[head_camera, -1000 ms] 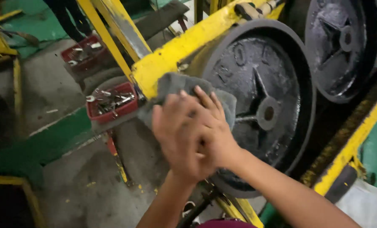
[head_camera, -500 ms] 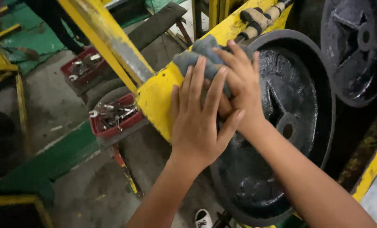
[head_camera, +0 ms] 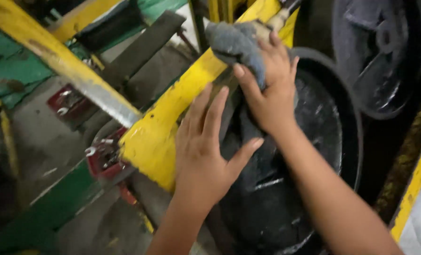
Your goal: Cleaning and wiping down various gym machines, weight plates, and bars using a cloth.
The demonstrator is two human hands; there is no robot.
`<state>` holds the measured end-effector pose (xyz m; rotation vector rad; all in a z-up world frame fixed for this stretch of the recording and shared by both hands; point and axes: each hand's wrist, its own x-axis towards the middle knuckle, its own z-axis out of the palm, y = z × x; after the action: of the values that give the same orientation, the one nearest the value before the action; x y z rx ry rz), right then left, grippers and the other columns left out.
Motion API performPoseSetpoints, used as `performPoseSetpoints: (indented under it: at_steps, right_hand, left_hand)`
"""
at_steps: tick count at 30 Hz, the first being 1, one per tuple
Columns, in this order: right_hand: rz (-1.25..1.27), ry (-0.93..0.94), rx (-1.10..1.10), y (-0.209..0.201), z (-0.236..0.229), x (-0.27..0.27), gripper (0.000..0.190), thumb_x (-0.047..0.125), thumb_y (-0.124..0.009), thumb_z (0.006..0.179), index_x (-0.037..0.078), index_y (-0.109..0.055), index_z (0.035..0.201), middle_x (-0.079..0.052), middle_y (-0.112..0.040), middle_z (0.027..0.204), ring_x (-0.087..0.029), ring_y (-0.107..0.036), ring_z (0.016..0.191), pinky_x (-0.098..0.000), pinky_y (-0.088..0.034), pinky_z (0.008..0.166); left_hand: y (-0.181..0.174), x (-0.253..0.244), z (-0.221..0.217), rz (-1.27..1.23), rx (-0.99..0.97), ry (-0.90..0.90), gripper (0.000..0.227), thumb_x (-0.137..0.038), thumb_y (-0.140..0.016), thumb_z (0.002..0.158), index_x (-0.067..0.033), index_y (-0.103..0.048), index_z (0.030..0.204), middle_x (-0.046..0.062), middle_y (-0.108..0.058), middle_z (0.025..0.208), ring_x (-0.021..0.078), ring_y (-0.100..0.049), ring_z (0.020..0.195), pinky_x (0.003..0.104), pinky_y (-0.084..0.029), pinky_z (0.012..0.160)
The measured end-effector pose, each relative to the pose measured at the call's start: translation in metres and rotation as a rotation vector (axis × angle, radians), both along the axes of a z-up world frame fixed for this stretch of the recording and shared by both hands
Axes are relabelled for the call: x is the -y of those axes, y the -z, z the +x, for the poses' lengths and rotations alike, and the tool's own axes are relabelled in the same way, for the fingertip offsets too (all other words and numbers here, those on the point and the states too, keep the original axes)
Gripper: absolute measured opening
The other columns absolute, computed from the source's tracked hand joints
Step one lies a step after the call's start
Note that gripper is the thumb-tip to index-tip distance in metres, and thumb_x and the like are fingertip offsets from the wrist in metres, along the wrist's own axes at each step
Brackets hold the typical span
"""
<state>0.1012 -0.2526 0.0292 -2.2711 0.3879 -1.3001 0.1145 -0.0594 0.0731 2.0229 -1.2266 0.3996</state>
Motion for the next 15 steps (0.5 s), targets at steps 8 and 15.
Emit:
performPoseSetpoints:
  at_steps: [8,15]
  right_hand:
    - [-0.209,-0.374,-0.044,-0.017,-0.034,-0.052,0.041,0.029,-0.078,0.092,0.010,-0.067,0.126,-0.008,-0.059,0.151,-0.036,-0.041,0.153,-0.0612,-0.034,0.123]
    - [-0.312,-0.530,-0.094,-0.016,-0.079,-0.099,0.052,0.025,-0.074,0.084,0.008,-0.069,0.132,-0.012,-0.057,0.147,-0.038,-0.038,0.151,-0.0646,-0.033,0.114]
  left_hand:
    - [0.015,-0.005,0.002,-0.350,0.199,-0.092,0.094,-0.071,-0.075,0.090,-0.0147,-0.037,0.155,0.016,-0.035,0.163,0.0367,-0.037,0.151,0.052,-0.033,0.125]
    - [0.039,-0.057,-0.052,-0.214,0.285,-0.286,0.079,-0.065,-0.075,0.091,-0.0163,-0.052,0.149,0.008,-0.054,0.150,0.0406,-0.042,0.147,0.054,-0.033,0.122]
